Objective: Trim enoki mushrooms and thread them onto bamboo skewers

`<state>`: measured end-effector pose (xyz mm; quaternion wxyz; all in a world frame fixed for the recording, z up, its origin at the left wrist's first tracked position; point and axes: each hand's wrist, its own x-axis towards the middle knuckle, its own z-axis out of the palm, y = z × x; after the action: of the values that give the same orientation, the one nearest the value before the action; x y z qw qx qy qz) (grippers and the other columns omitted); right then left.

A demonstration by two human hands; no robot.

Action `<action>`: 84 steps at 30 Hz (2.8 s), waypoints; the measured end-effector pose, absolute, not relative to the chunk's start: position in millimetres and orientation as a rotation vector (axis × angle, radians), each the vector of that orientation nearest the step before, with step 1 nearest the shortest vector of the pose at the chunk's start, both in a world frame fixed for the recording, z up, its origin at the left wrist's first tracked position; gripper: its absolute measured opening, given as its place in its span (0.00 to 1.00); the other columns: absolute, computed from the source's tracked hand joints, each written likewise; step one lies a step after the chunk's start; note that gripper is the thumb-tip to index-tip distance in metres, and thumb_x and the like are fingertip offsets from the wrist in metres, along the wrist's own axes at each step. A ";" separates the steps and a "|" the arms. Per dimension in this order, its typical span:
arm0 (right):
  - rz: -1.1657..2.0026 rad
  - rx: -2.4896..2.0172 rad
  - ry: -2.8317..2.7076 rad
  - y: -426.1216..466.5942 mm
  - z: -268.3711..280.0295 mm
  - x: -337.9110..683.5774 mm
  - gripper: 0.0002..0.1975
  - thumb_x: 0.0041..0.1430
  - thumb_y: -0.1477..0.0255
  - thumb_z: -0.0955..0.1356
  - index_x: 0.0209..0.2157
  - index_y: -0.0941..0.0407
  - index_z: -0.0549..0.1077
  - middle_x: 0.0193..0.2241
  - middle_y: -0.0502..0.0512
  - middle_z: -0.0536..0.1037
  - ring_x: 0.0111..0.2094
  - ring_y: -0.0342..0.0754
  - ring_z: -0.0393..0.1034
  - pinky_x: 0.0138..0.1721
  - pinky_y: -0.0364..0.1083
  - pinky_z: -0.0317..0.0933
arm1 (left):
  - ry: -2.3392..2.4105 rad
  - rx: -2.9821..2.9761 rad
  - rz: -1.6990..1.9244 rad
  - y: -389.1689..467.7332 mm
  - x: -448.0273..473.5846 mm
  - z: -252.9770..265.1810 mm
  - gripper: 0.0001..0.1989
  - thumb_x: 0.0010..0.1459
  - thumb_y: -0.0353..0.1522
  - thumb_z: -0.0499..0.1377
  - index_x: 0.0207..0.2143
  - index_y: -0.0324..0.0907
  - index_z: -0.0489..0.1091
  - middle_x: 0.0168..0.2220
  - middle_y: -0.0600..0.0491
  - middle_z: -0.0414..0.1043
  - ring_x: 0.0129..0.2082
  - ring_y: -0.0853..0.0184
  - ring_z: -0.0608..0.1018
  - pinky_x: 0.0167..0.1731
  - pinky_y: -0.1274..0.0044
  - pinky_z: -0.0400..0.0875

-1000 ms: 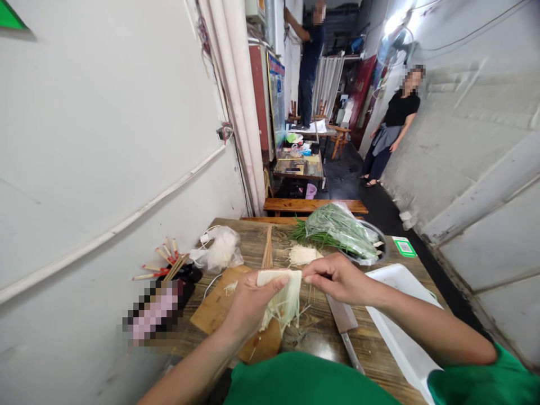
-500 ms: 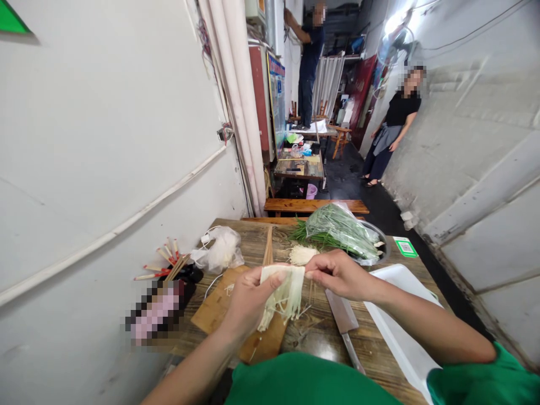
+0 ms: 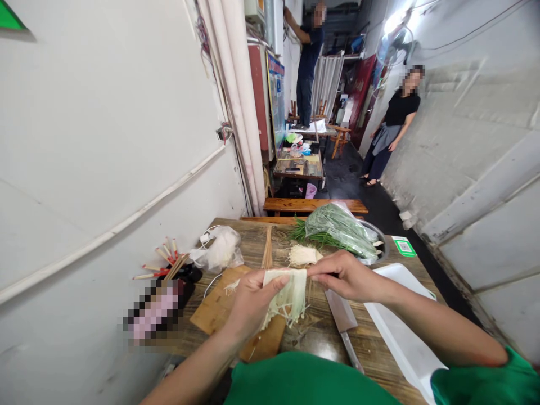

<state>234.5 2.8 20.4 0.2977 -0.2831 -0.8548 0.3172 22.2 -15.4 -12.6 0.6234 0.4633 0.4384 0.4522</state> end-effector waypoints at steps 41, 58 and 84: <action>0.840 -0.654 -2.293 5.4 30.4 238.1 0.11 0.60 0.77 0.62 0.39 0.59 0.75 0.24 0.52 0.73 0.23 0.38 0.63 0.26 0.37 0.56 | 0.917 0.899 1.087 -21.7 34.7 0.4 0.12 0.46 0.34 0.64 0.32 0.35 0.76 0.21 0.53 0.73 0.19 0.73 0.70 0.20 0.82 0.63; 0.858 -0.802 -2.182 4.2 23.6 233.4 0.10 0.59 0.75 0.62 0.33 0.61 0.75 0.20 0.50 0.71 0.21 0.39 0.62 0.25 0.37 0.56 | 0.930 0.850 1.095 -16.4 41.4 6.8 0.11 0.43 0.34 0.66 0.30 0.37 0.76 0.23 0.53 0.75 0.22 0.71 0.73 0.26 0.80 0.67; 1.238 -0.759 -2.155 9.6 21.7 236.9 0.14 0.61 0.73 0.60 0.44 0.59 0.73 0.19 0.48 0.66 0.21 0.38 0.56 0.24 0.38 0.53 | 0.943 0.846 1.194 -18.6 35.3 2.5 0.12 0.44 0.35 0.65 0.31 0.37 0.75 0.21 0.54 0.73 0.20 0.71 0.71 0.21 0.80 0.65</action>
<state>236.9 9.6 21.7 0.2682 -0.2814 -0.7989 0.4589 35.3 -18.6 2.5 0.6446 0.3714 0.4143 0.5244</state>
